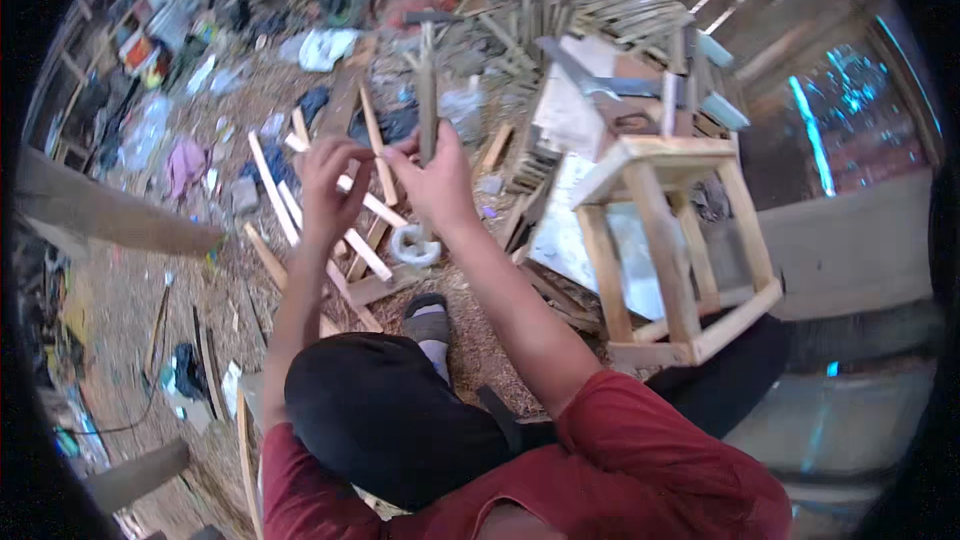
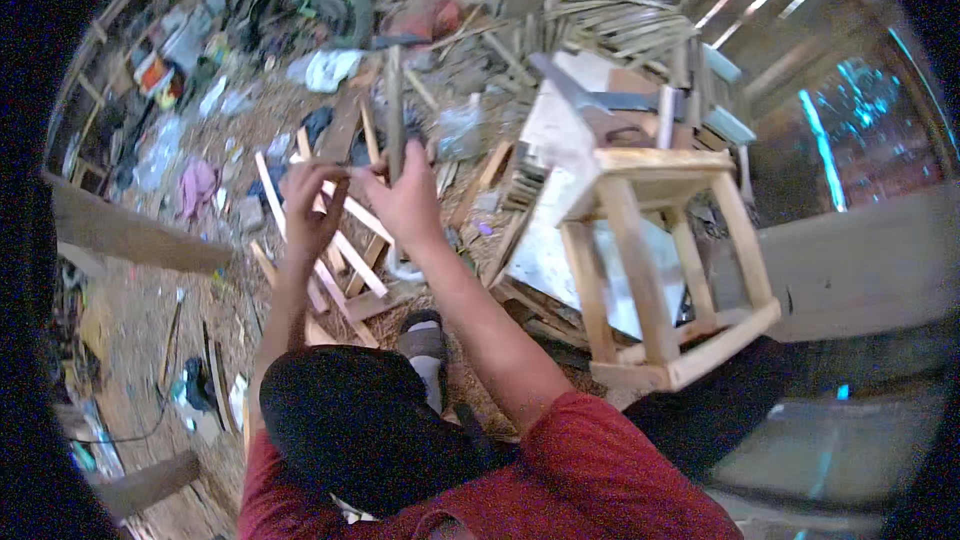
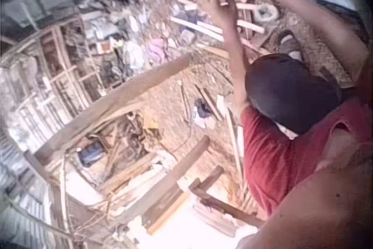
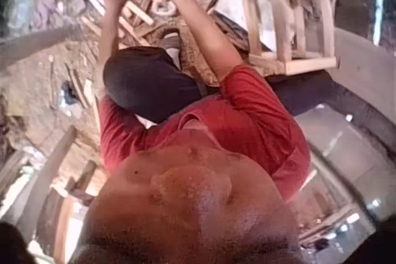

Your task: Assemble a small wooden stool or frame by hammering pieces together.

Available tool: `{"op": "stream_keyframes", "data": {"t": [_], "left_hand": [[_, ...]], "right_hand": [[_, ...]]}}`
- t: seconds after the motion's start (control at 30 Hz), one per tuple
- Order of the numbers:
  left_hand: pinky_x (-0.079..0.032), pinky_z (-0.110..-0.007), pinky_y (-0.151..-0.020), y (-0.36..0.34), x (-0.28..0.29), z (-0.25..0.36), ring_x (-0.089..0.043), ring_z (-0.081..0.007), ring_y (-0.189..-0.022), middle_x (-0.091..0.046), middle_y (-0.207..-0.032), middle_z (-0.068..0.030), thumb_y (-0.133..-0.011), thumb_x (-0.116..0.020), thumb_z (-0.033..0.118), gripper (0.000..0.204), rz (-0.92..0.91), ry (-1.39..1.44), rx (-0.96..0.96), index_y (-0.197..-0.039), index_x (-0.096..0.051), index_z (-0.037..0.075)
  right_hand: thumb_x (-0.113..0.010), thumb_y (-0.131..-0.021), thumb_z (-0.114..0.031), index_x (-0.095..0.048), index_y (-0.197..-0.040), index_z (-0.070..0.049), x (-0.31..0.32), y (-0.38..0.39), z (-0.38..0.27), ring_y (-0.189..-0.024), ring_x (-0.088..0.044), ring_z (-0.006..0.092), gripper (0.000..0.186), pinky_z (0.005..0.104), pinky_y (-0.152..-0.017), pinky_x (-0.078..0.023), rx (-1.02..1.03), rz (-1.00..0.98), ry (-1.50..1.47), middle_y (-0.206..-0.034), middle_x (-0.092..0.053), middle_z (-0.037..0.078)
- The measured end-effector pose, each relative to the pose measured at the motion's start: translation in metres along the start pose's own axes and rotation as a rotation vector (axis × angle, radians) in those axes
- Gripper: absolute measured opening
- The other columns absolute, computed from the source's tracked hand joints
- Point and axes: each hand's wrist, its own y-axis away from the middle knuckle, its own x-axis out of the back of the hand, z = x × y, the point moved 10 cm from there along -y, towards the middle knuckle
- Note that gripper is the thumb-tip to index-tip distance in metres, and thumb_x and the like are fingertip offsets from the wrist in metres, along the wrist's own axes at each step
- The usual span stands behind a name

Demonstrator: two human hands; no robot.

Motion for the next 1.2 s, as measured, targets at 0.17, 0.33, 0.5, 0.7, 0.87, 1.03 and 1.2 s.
{"op": "stream_keyframes", "data": {"t": [0.17, 0.33, 0.5, 0.7, 0.87, 1.03, 1.2], "left_hand": [[-0.046, -0.037, -0.090, -0.118, 0.054, 0.120, -0.067, -0.0253, -0.102, -0.069, -0.105, -0.0069, -0.090, -0.075, 0.005, 0.016, -0.169, 0.067, -0.239, -0.104, -0.067, 0.008], [-0.051, -0.028, -0.084, -0.154, 0.019, 0.172, -0.067, -0.0121, -0.096, -0.070, -0.102, 0.0007, -0.105, -0.069, 0.018, 0.009, -0.287, 0.696, 0.233, -0.105, -0.070, 0.009], [-0.052, -0.029, -0.073, -0.110, -0.113, 0.203, -0.064, -0.0085, -0.082, -0.070, -0.092, 0.0032, -0.104, -0.072, 0.024, 0.014, -0.286, 1.067, 0.716, -0.107, -0.074, 0.011], [-0.047, -0.027, -0.062, -0.079, -0.205, 0.207, -0.058, -0.0096, -0.069, -0.067, -0.085, 0.0019, -0.101, -0.075, 0.024, 0.020, -0.126, 0.949, 0.748, -0.108, -0.076, 0.006], [-0.049, -0.025, -0.070, -0.097, -0.219, 0.204, -0.064, -0.0093, -0.079, -0.072, -0.093, -0.0006, -0.099, -0.079, 0.023, 0.020, -0.101, 0.932, 0.623, -0.110, -0.074, 0.007], [-0.052, -0.027, -0.074, -0.117, -0.229, 0.202, -0.066, -0.0106, -0.082, -0.073, -0.094, -0.0018, -0.099, -0.081, 0.015, 0.017, -0.163, 1.073, 0.617, -0.111, -0.071, 0.007], [-0.052, -0.027, -0.072, -0.117, -0.227, 0.190, -0.064, -0.0100, -0.079, -0.073, -0.097, -0.0035, -0.101, -0.077, 0.011, 0.023, -0.067, 1.110, 0.616, -0.121, -0.068, 0.004]], "right_hand": [[-0.083, -0.095, -0.020, -0.057, -0.104, -0.004, 0.061, 0.015, -0.170, -0.077, -0.065, 0.0125, 0.032, 0.0322, -0.073, -0.055, 0.095, 0.084, 0.043, -0.083, -0.065, 0.003], [-0.079, -0.098, -0.032, -0.058, -0.100, -0.002, 0.193, 0.050, -0.226, -0.063, -0.064, 0.0169, 0.036, 0.0348, -0.056, -0.054, -0.078, 0.045, 0.265, -0.078, -0.063, 0.004], [-0.084, -0.090, -0.034, -0.063, -0.105, 0.001, 0.316, 0.078, -0.188, -0.077, -0.070, 0.0223, 0.044, 0.0403, -0.070, -0.058, -0.020, 0.153, 0.656, -0.087, -0.067, 0.010], [-0.085, -0.085, -0.043, -0.064, -0.109, 0.011, 0.391, 0.074, -0.138, -0.096, -0.075, 0.0409, 0.063, 0.0477, -0.087, -0.058, -0.094, 0.157, 0.678, -0.101, -0.075, 0.027], [-0.081, -0.093, -0.034, -0.068, -0.104, 0.003, 0.399, 0.047, -0.145, -0.081, -0.071, 0.0256, 0.041, 0.0408, -0.075, -0.057, -0.118, 0.042, 0.631, -0.089, -0.073, 0.013], [-0.078, -0.097, -0.024, -0.069, -0.101, 0.002, 0.385, 0.010, -0.149, -0.072, -0.069, 0.0148, 0.027, 0.0324, -0.066, -0.056, -0.136, 0.006, 0.547, -0.086, -0.073, 0.007], [-0.088, -0.082, -0.046, -0.067, -0.118, 0.006, 0.358, -0.001, -0.140, -0.091, -0.078, 0.0313, 0.066, 0.0438, -0.085, -0.060, -0.147, -0.049, 0.681, -0.100, -0.079, 0.021]]}}
